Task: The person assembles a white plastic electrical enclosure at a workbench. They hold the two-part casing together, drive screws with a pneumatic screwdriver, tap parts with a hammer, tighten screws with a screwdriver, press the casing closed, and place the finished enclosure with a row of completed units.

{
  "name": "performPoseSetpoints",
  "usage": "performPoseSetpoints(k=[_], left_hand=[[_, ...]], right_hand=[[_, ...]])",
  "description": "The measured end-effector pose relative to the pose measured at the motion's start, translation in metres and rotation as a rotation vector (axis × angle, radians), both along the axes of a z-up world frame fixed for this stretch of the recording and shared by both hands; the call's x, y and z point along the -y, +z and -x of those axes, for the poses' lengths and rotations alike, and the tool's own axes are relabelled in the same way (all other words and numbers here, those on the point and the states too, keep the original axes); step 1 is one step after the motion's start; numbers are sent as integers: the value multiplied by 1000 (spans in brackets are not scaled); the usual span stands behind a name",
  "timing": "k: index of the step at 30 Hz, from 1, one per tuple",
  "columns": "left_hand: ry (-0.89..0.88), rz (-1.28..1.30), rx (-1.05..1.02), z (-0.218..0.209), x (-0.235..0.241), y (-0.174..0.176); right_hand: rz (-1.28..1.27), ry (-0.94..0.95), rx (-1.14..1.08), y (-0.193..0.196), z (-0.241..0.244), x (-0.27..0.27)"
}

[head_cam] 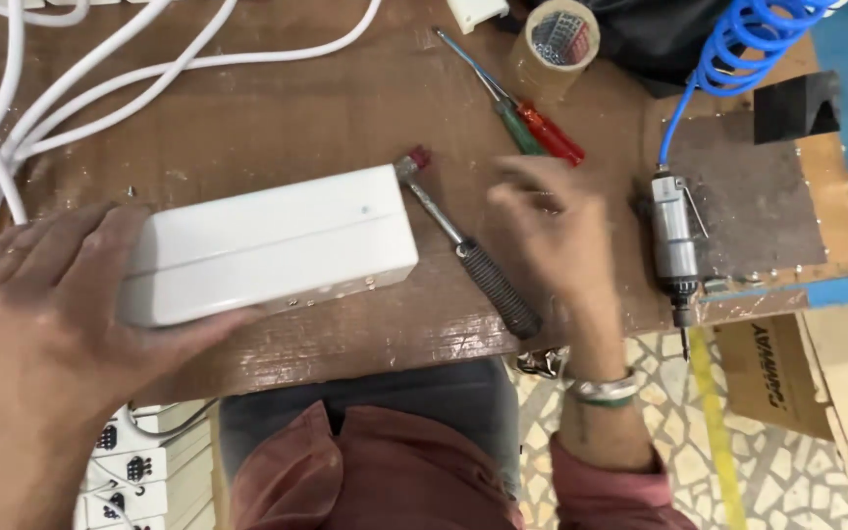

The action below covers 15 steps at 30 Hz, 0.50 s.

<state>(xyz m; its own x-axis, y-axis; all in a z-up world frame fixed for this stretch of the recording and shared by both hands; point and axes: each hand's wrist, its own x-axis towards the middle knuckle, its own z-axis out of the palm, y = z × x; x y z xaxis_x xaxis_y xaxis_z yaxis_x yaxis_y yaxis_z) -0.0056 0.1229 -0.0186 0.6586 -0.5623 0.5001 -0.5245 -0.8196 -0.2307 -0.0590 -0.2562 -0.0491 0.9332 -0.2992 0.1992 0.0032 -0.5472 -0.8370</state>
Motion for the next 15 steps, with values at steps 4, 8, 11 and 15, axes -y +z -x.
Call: performPoseSetpoints(k=[4, 8, 11, 15], left_hand=[[29, -14, 46, -4, 15, -3], [-25, 38, 23, -5, 37, 7], [-29, 61, 36, -7, 41, 4], [-56, 144, 33, -6, 42, 4]], right_hand=[[484, -118, 133, -53, 5, 71], [681, -91, 28, -58, -6, 83], [827, -55, -47, -65, -16, 93], [940, 11, -99, -68, -23, 98]])
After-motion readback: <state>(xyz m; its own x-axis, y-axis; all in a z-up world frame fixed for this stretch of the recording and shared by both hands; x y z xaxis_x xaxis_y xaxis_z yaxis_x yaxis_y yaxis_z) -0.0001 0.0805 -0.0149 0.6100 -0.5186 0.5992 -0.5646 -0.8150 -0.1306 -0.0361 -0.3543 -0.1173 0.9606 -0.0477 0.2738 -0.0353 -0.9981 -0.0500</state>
